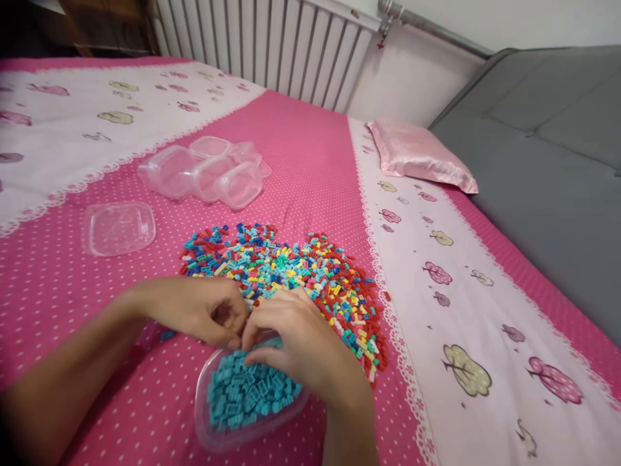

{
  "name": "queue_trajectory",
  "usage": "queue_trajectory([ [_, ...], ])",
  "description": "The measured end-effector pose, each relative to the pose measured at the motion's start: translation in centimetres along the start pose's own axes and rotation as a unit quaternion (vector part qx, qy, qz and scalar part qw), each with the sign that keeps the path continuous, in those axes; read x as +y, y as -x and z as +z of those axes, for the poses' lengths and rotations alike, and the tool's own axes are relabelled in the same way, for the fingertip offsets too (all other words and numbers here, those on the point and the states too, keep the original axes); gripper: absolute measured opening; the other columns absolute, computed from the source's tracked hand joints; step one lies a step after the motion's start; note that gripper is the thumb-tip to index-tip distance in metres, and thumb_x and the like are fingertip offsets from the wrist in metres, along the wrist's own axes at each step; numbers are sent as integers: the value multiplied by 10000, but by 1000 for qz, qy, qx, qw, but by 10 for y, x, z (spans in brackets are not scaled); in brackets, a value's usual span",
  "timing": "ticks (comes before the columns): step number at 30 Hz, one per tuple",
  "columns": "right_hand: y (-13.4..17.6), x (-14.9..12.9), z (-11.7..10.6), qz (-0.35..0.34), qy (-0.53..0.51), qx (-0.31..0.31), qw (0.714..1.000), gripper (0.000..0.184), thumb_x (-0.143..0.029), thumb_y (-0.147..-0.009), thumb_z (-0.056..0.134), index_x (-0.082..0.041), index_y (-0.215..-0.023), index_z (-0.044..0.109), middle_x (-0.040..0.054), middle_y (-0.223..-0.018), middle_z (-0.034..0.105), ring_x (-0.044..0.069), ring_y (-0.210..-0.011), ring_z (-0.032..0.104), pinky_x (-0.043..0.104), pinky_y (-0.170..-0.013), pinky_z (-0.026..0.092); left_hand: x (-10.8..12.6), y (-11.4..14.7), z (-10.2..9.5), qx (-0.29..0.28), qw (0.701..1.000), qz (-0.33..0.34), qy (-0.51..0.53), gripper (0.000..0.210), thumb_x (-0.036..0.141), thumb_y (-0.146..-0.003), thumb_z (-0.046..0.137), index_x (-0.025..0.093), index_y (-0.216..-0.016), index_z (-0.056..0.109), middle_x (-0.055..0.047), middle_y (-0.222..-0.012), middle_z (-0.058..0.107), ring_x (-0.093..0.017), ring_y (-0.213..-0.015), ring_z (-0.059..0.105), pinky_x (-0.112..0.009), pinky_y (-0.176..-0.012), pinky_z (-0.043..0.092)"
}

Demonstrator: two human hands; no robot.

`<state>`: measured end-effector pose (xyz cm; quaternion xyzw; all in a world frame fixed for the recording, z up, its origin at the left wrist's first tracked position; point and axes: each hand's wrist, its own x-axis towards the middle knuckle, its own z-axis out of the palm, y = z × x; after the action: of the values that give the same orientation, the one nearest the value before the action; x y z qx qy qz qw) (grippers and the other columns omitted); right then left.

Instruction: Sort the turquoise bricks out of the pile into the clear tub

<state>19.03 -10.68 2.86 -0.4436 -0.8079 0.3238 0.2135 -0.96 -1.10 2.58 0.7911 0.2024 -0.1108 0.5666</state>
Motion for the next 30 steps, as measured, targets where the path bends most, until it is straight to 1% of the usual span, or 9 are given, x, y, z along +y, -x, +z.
queue_trajectory([
  [4, -3, 0, 5, -12, 32, -7, 999, 154, -227, -849, 802, -244, -730, 705, -39, -841, 681, 176, -949, 598, 343, -907, 360, -4, 1, -1, -21, 1000, 3, 7, 252, 355, -833, 620, 167, -667, 634, 38, -565, 569, -99, -507, 492, -209, -493, 355],
  [7, -2, 3, 3, -8, 10, -2, 1000, 136, -208, -817, 827, -250, -736, 726, -34, -873, 645, 172, -963, 589, 340, -922, 375, -5, 2, -1, -22, 1000, 7, 11, 261, 365, -846, 621, 165, -679, 636, 32, -572, 576, -101, -509, 490, -212, -493, 352],
  [13, 4, 8, -5, 49, -38, 9, 998, 199, -49, -840, 759, -240, -799, 722, -28, -930, 608, 149, -943, 592, 297, -875, 427, -7, 5, -1, -12, 1000, 6, 18, 238, 352, -846, 637, 164, -705, 672, 4, -601, 630, -110, -516, 510, -206, -481, 362],
  [20, 2, 5, 0, 39, -20, -3, 999, 195, -78, -799, 810, -225, -779, 684, -24, -934, 606, 169, -983, 590, 315, -896, 425, -4, 6, -2, -8, 1000, 10, 0, 249, 356, -854, 638, 145, -738, 700, -1, -608, 638, -105, -535, 525, -184, -492, 388],
  [23, 6, 9, -6, 36, -55, -2, 998, 159, -123, -799, 825, -233, -809, 711, -16, -944, 610, 171, -970, 598, 311, -891, 435, -5, 11, -9, 53, 998, 31, -20, 270, 373, -875, 623, 135, -794, 720, 3, -625, 629, -101, -552, 523, -180, -503, 390],
  [25, 10, 14, -11, 32, -79, 33, 996, 119, -155, -831, 804, -240, -837, 722, -11, -946, 610, 166, -946, 604, 301, -874, 442, -5, 15, -15, 152, 986, 51, -47, 269, 378, -895, 612, 140, -844, 727, 14, -629, 618, -97, -549, 512, -180, -503, 375],
  [27, 12, 20, -15, 25, -89, 95, 991, 83, -176, -880, 759, -240, -851, 714, -9, -931, 623, 164, -922, 610, 295, -855, 447, -6, 17, -20, 243, 963, 68, -92, 238, 361, -894, 630, 152, -850, 734, 23, -620, 616, -91, -539, 505, -182, -508, 359],
  [28, 13, 23, -17, 23, -86, 130, 987, 78, -186, -899, 738, -239, -853, 706, -9, -915, 632, 165, -906, 611, 295, -843, 448, -6, 17, -20, 265, 954, 73, -118, 211, 342, -888, 647, 159, -839, 741, 24, -626, 629, -90, -544, 515, -184, -520, 360],
  [30, 11, 30, -17, 28, -68, 189, 979, 76, -203, -926, 703, -237, -860, 691, -8, -886, 646, 168, -875, 613, 296, -818, 447, -5, 15, -17, 255, 950, 79, -165, 146, 283, -873, 675, 179, -820, 762, 16, -675, 682, -96, -587, 567, -190, -563, 381],
])
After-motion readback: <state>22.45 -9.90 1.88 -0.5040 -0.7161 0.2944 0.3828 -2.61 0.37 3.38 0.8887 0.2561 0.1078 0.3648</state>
